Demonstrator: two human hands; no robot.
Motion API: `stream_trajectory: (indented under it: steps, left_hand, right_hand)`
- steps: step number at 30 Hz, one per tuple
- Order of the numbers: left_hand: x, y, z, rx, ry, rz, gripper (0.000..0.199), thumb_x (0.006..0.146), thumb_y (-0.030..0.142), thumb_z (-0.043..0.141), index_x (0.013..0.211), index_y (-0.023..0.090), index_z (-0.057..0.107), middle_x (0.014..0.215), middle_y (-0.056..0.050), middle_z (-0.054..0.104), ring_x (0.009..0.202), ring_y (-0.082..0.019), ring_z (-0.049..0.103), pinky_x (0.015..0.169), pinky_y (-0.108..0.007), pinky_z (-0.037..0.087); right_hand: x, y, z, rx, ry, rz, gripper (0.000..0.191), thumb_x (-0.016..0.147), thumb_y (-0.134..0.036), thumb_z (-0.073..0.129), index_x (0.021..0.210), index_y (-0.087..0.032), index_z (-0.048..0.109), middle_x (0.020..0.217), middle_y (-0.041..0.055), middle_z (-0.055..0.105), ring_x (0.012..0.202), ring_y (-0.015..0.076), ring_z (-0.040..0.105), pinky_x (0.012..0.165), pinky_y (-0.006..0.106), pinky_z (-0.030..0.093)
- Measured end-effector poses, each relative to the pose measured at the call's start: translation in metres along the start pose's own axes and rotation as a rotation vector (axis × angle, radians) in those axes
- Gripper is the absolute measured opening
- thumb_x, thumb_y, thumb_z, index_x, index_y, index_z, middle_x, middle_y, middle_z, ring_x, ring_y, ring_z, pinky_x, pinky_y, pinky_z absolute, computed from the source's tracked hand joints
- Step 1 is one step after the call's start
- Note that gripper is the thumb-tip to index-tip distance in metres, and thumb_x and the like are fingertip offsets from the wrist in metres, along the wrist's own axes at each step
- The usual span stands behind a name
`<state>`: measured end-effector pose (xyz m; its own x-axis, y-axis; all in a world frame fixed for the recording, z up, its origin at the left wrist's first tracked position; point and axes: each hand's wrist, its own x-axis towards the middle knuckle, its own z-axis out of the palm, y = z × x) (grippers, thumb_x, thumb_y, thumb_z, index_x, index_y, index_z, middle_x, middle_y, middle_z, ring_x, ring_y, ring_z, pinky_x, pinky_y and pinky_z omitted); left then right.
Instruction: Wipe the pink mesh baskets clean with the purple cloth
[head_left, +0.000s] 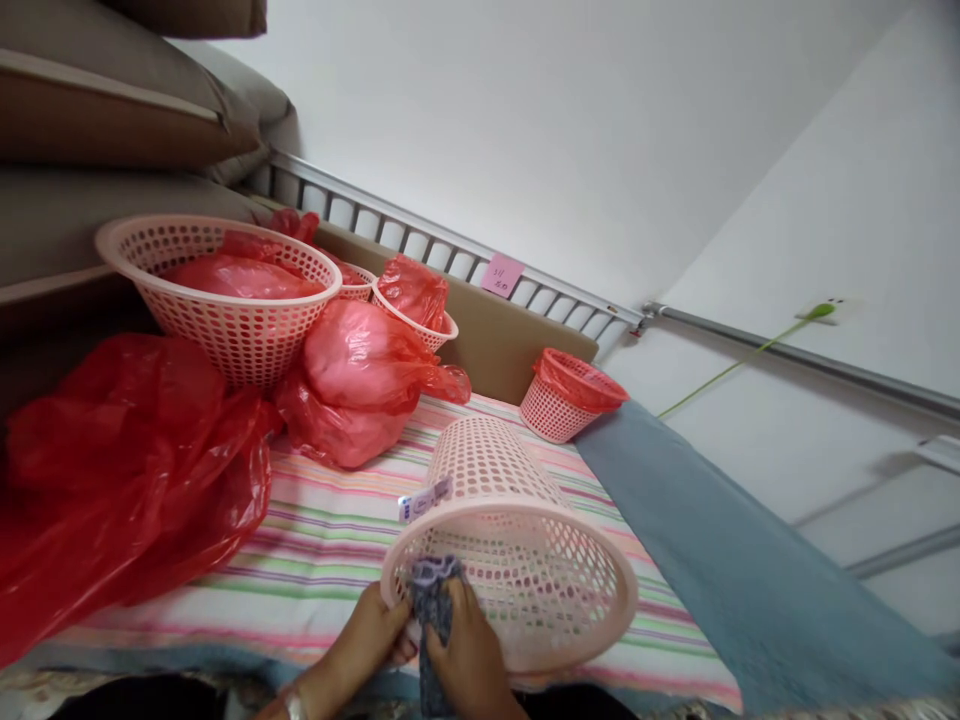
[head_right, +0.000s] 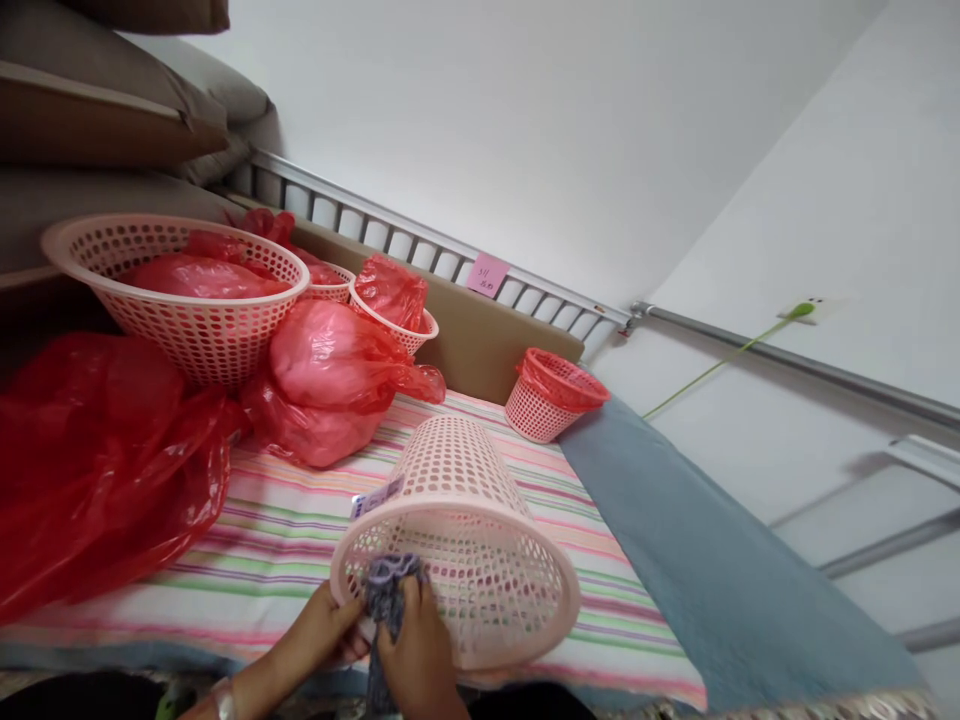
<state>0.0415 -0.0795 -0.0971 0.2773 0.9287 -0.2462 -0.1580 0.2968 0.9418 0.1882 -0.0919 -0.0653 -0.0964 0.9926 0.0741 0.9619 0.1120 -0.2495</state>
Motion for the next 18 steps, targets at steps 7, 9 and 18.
stream_trajectory:
  steps: [7,9,18]
  left_hand:
    - [-0.004,0.023,-0.005,0.18,0.074,0.123,0.053,0.069,0.067,0.05,0.068,0.015,0.056,0.043,-0.002,0.056,0.038,-0.016,0.054,0.039,-0.023,0.04]
    - [-0.004,0.032,-0.011,0.227,0.085,0.152,0.044,0.073,0.059,0.049,0.065,0.015,0.055,0.041,-0.002,0.055,0.038,-0.017,0.054,0.039,-0.024,0.04]
    - [-0.005,0.042,-0.03,0.254,0.136,0.227,0.028,0.076,0.04,0.052,0.07,0.013,0.059,0.051,-0.003,0.06,0.049,-0.016,0.057,0.046,-0.022,0.042]
  right_hand:
    - [0.03,0.006,-0.016,-0.01,0.001,0.017,0.044,0.072,-0.021,0.051,0.116,-0.02,0.049,0.112,0.0095,0.059,0.104,0.0229,0.057,0.087,0.03,0.043]
    - [0.064,0.007,-0.02,-0.044,0.011,0.058,0.048,0.074,-0.025,0.051,0.122,-0.019,0.047,0.113,0.0106,0.059,0.102,0.0242,0.058,0.084,0.032,0.044]
    - [0.174,0.016,-0.023,-0.116,0.002,0.114,0.043,0.087,-0.037,0.045,0.125,-0.02,0.055,0.131,0.011,0.053,0.128,0.0295,0.039,0.103,0.04,0.03]
